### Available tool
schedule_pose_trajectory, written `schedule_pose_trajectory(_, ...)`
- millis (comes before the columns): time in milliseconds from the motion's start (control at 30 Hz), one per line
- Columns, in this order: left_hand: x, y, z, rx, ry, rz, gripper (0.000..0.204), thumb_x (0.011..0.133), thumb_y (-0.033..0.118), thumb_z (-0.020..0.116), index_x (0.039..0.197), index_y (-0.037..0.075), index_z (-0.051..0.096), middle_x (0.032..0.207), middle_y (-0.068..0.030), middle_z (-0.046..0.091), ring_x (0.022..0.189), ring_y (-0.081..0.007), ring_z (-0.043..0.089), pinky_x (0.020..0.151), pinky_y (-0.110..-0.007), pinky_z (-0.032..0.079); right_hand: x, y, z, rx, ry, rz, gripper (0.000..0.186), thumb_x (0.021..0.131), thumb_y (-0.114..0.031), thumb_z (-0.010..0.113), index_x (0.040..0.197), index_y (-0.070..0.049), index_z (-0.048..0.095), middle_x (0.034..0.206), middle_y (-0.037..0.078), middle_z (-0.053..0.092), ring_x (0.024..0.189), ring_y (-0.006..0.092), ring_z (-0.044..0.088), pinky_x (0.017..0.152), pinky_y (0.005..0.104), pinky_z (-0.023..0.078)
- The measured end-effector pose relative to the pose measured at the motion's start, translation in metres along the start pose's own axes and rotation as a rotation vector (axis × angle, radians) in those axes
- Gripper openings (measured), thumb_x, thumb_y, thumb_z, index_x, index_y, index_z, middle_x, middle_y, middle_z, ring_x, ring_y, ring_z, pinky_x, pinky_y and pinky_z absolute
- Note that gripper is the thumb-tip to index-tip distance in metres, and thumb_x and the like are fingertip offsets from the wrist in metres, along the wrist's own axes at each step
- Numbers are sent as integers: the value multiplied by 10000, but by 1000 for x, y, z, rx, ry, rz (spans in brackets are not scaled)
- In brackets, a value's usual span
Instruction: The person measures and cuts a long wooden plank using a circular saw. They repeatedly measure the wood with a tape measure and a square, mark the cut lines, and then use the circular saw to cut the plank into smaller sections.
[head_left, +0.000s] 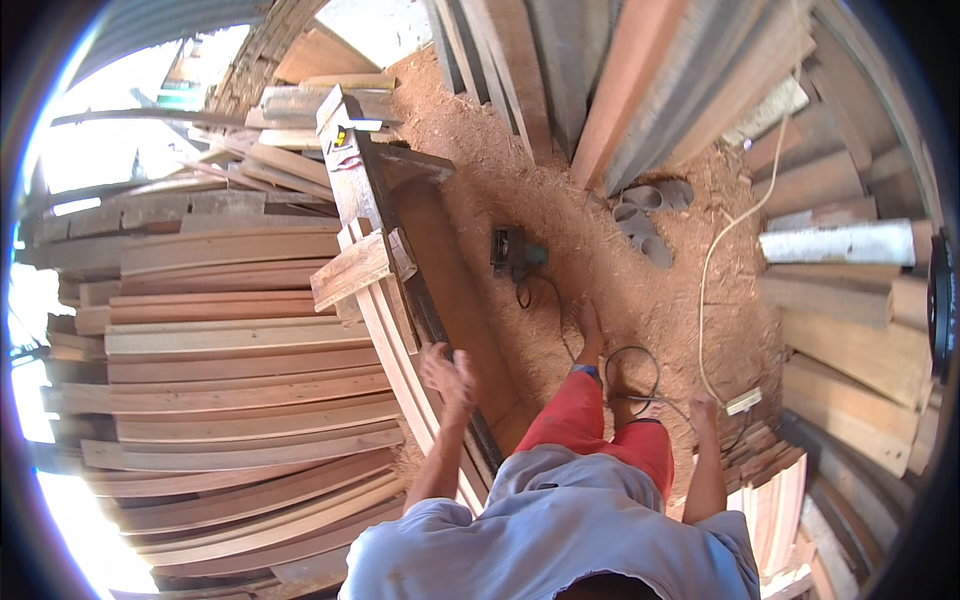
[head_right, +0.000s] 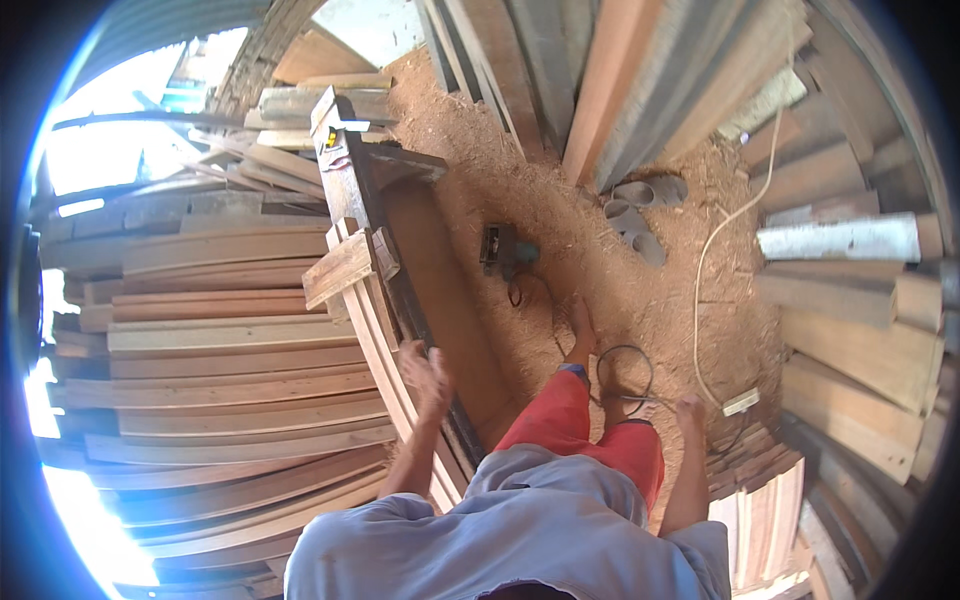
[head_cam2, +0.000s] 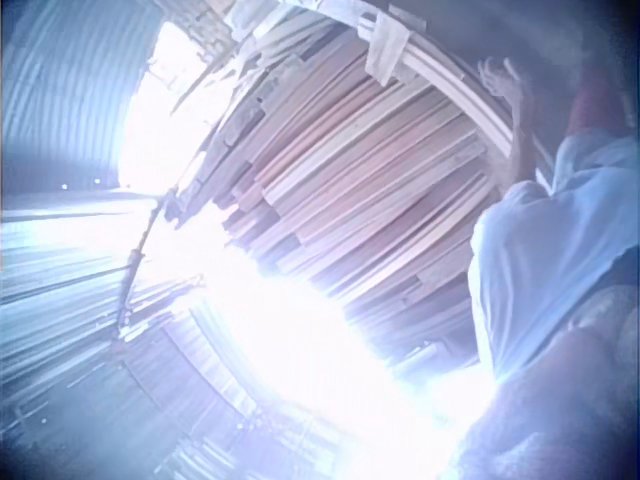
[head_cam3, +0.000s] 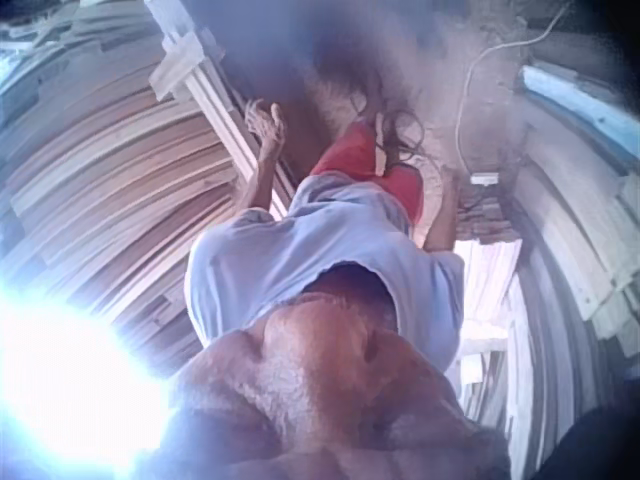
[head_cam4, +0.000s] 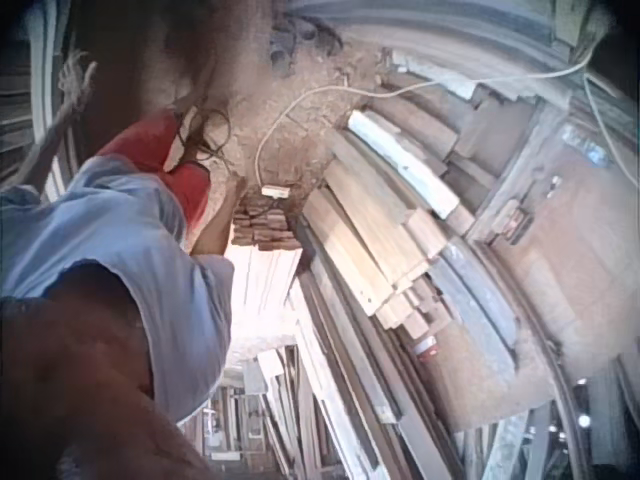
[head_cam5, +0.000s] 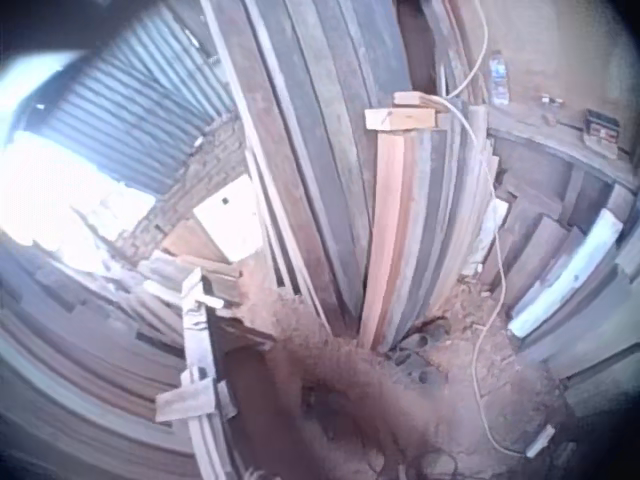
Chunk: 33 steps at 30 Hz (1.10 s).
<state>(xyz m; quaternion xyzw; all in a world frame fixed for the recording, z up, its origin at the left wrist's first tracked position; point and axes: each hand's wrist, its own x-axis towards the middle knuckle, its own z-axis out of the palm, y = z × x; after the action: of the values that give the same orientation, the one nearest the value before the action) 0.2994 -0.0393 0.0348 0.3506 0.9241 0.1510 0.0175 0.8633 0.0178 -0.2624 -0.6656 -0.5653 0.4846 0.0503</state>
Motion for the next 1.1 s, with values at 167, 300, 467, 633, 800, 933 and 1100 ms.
schedule_pose_trajectory(167, 97, -95, -22, 83, 84, -511, 644, 1039, 541, 406, 1467, 60, 421, 1482, -242, 439, 1407, -404, 345, 1143, -589, 261, 98, -176, 0, -23, -56, -153, 217, 872, -231, 652, 865, -18, 686, 769, 150, 654, 721, 278, 627, 668, 418, 506)
schedule_pose_trajectory(300, 134, -135, -21, 214, 24, -672, 559, 1040, 436, 438, 1437, 44, 459, 1453, -245, 486, 1365, -431, 431, 1114, -553, 344, 143, -292, 13, 103, -103, -144, 289, 876, -246, 693, 981, 24, 687, 821, 104, 695, 749, 199, 648, 681, 363, 532)
schedule_pose_trajectory(467, 128, -164, -4, 80, -48, -721, 518, 1042, 417, 429, 1335, 1, 524, 1245, -308, 621, 1153, -478, 602, 982, -544, 454, 154, -395, 32, 145, -209, -80, 314, 878, -228, 690, 1051, 34, 705, 896, 135, 737, 824, 211, 690, 744, 344, 549)
schedule_pose_trajectory(633, 126, -175, -2, -16, -34, -677, 490, 1052, 377, 439, 1277, -47, 537, 1165, -343, 631, 1076, -505, 615, 938, -550, 461, 147, -431, 57, -34, -272, -105, 265, 882, -217, 685, 1017, 7, 731, 911, 136, 745, 844, 210, 694, 772, 345, 546)
schedule_pose_trajectory(800, 123, -174, -4, 4, -30, -711, 520, 1051, 385, 440, 1305, -60, 531, 1211, -346, 617, 1109, -500, 604, 952, -550, 460, 133, -480, 69, -53, -374, -165, 244, 885, -209, 684, 1021, -15, 742, 940, 157, 750, 887, 238, 710, 809, 358, 547)
schedule_pose_trajectory(933, 123, -182, 5, 47, -32, -687, 524, 1042, 382, 449, 1298, -65, 547, 1229, -349, 611, 1119, -502, 602, 959, -560, 464, 135, -495, 71, -136, -314, -301, 263, 878, -222, 686, 1028, -13, 740, 971, 168, 750, 919, 267, 718, 820, 364, 551)
schedule_pose_trajectory(1100, 124, -182, -1, 113, -50, -659, 517, 1005, 382, 500, 1270, -57, 558, 1204, -330, 624, 1071, -498, 613, 931, -562, 477, 153, -530, 73, -166, -428, -261, 323, 874, -239, 671, 1072, 11, 726, 955, 182, 748, 910, 271, 721, 819, 376, 553)
